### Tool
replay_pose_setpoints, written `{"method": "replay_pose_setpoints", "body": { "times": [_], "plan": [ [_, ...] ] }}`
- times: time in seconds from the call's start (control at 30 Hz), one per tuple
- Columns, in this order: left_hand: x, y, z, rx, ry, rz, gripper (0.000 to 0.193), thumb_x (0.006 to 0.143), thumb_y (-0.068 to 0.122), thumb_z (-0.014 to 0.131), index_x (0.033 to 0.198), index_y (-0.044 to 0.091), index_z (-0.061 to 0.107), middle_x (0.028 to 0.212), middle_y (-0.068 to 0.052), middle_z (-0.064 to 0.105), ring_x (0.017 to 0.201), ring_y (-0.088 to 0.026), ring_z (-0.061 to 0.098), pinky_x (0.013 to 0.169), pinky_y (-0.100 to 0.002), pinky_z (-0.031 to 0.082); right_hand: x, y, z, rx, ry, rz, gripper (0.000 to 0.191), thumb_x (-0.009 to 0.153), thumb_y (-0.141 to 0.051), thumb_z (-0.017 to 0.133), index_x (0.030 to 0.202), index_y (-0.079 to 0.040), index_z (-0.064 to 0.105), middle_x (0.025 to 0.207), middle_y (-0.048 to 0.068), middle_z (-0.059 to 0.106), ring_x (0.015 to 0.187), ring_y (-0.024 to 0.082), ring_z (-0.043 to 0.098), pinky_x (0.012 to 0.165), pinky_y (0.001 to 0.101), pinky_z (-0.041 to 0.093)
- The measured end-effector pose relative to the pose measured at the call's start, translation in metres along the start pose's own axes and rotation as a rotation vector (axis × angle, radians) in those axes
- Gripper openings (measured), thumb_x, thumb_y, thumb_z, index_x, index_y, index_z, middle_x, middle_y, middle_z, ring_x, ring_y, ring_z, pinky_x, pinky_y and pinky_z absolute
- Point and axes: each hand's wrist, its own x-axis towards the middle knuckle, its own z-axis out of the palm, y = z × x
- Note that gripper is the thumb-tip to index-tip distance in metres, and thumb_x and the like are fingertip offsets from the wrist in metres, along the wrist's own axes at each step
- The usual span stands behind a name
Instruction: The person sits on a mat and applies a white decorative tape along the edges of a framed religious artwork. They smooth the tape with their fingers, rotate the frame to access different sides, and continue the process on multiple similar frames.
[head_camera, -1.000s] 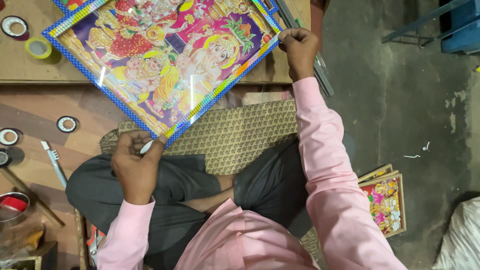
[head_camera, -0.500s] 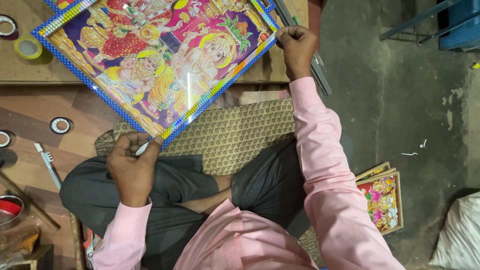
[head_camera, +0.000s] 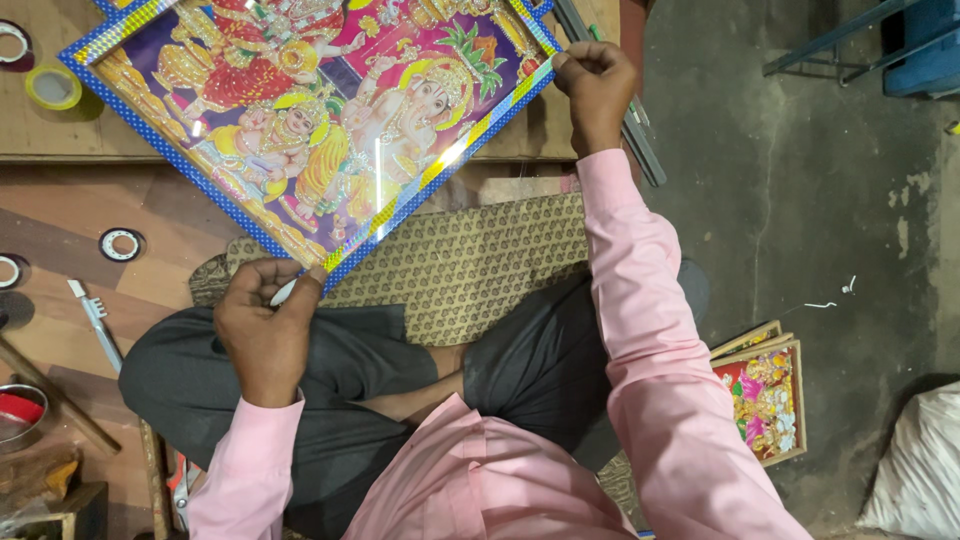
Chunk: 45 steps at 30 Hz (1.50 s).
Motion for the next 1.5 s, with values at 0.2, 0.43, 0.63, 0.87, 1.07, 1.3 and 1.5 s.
{"method": "replay_pose_setpoints", "body": {
  "times": [0.2,0.43,0.63,0.87,1.07,1.3,1.5],
  "plan": [
    [0.003,-0.018,0.001,-0.104,-0.038,0.048,0.020,0.088,0.002,0.081,0.100,-0.002,0.066,0.094,-0.005,0.070,0.084,-0.008,0.066,0.075,-0.024,0.055,-0.003,0.006,0.002,0.170,-0.010,0.206,0.022,0.089,-0.007,0.075,0.108,0.003,0.070,0.089,0.009,0.074,0.070,0.016,0.069,0.064,0.0280,0.060],
    [0.005,-0.034,-0.004,-0.096,-0.017,0.060,0.018,0.085,0.002,0.082,0.096,0.001,0.068,0.087,-0.003,0.070,0.080,-0.009,0.064,0.071,-0.026,0.053,0.006,0.025,-0.002,0.279,-0.057,0.280,0.021,0.094,0.001,0.074,0.114,0.007,0.068,0.087,0.010,0.071,0.066,0.015,0.064,0.060,0.0291,0.056],
    [0.009,-0.025,-0.007,-0.065,-0.015,0.105,0.012,0.082,0.001,0.080,0.088,0.000,0.070,0.087,-0.004,0.069,0.078,-0.010,0.066,0.072,-0.025,0.054,0.005,0.019,-0.001,0.304,-0.090,0.273,0.031,0.095,0.001,0.074,0.122,0.012,0.063,0.094,0.014,0.074,0.075,0.020,0.073,0.066,0.0332,0.063],
    [0.009,-0.021,-0.009,-0.079,-0.039,0.064,0.012,0.082,0.000,0.080,0.089,-0.001,0.070,0.085,-0.004,0.071,0.077,-0.010,0.067,0.069,-0.025,0.055,0.000,0.011,0.002,0.263,-0.087,0.250,0.033,0.095,0.000,0.074,0.123,0.013,0.062,0.100,0.019,0.076,0.081,0.025,0.078,0.071,0.0360,0.067],
    [0.011,-0.022,-0.009,-0.146,-0.071,0.010,0.011,0.083,0.000,0.079,0.089,-0.001,0.070,0.085,-0.004,0.071,0.076,-0.009,0.067,0.068,-0.025,0.055,-0.001,0.008,0.004,0.251,-0.064,0.246,0.032,0.094,0.000,0.073,0.122,0.013,0.062,0.100,0.019,0.076,0.080,0.025,0.079,0.072,0.0373,0.068],
    [0.012,-0.025,-0.009,-0.076,-0.064,0.078,0.012,0.081,-0.002,0.079,0.088,-0.001,0.070,0.088,-0.005,0.071,0.079,-0.010,0.067,0.071,-0.025,0.056,-0.002,0.009,0.004,0.259,-0.047,0.268,0.031,0.096,-0.001,0.073,0.122,0.013,0.064,0.097,0.017,0.075,0.077,0.023,0.076,0.068,0.0326,0.065],
    [0.014,-0.032,-0.008,-0.055,-0.064,0.061,0.022,0.080,-0.003,0.082,0.096,-0.001,0.066,0.087,-0.004,0.070,0.079,-0.011,0.064,0.070,-0.026,0.054,0.006,0.023,0.005,0.316,0.019,0.256,0.018,0.093,0.003,0.070,0.110,0.012,0.072,0.080,0.010,0.069,0.059,0.014,0.061,0.056,0.0306,0.058]
  ]
}}
